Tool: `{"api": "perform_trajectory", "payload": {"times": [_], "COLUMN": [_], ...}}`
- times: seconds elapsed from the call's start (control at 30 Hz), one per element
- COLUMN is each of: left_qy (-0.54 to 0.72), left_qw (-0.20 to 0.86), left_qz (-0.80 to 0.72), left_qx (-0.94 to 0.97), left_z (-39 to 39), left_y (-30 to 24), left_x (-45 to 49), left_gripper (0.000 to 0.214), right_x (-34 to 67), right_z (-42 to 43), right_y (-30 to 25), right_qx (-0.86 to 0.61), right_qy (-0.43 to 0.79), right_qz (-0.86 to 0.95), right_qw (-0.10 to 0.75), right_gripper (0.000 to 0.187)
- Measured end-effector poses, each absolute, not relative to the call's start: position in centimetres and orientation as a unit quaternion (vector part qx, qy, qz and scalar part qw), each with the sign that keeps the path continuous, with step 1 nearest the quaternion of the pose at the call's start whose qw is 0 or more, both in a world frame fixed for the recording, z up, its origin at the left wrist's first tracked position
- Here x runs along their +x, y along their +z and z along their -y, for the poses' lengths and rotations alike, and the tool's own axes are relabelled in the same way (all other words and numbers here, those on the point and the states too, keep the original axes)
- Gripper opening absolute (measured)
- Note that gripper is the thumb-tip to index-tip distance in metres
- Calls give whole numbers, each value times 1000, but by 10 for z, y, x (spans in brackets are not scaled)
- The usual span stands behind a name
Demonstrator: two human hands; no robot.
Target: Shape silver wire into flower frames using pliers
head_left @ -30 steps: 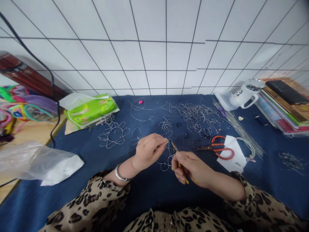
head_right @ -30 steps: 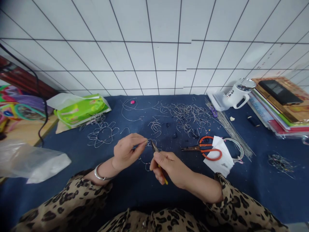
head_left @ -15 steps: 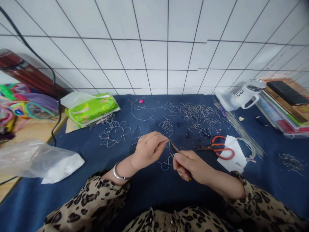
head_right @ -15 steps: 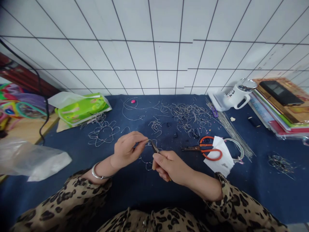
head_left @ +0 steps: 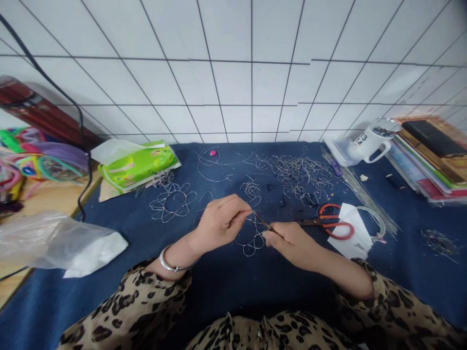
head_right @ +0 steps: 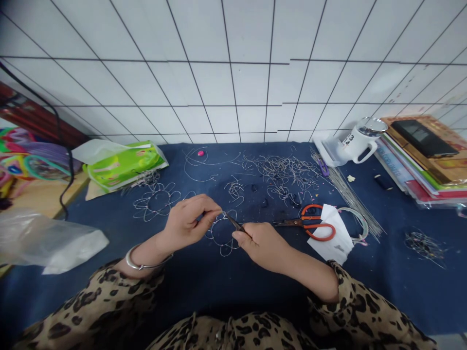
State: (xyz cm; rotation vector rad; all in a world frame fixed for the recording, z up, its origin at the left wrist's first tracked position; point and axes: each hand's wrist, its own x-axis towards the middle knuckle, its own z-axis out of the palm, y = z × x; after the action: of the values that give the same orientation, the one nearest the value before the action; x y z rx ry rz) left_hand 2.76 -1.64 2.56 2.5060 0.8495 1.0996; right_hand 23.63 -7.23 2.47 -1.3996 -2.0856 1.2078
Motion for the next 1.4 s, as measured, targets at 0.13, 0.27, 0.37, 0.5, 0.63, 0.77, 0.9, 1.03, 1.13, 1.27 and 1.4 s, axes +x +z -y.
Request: {"api": "perform_trajectory", "payload": {"times": [0.13, 0.27, 0.37, 0.5, 0.63, 0.77, 0.9, 1.03, 1.13, 1.27, 1.4], "left_qy": [357, 341, 330, 342, 387, 386, 378, 394, 407, 412, 417], "left_qw": [153, 168, 180, 160, 97, 65, 65, 75, 85, 109, 131], "left_qz": [-296, -296, -297, -282, -250, -233, -221, -220, -224, -227, -238], "left_qx": [873, 876, 878, 882, 882, 890, 897, 889, 881, 876, 867], "left_z": [16, 15, 14, 14, 16, 15, 12, 10, 9, 8, 9], "left_y": [27, 28, 28, 22, 17, 16, 17, 19, 18, 18, 20], "left_x": [27, 28, 28, 28, 28, 27, 25, 24, 23, 21, 21], "left_gripper": [6, 8, 9, 7, 9, 13, 15, 15, 14, 13, 10], "right_x": [241, 244, 243, 244, 246, 245, 246, 247, 246, 245, 246], "right_z": [69, 70, 72, 73, 71, 69, 68, 65, 63, 64, 64], "right_y": [26, 28, 29, 32, 38, 37, 33, 32, 32, 29, 22], "right_qx": [-506, -508, -511, -516, -505, -508, -525, -487, -467, -446, -369], "right_qy": [316, 182, 97, 74, 186, 239, 229, 416, 525, 640, 740], "right_qz": [794, 839, 853, 853, 842, 827, 818, 763, 701, 609, 537], "right_qw": [118, 69, 37, 24, 32, 34, 54, 89, 123, 143, 169], "right_gripper": [41, 34, 33, 34, 36, 39, 37, 43, 42, 40, 39]}}
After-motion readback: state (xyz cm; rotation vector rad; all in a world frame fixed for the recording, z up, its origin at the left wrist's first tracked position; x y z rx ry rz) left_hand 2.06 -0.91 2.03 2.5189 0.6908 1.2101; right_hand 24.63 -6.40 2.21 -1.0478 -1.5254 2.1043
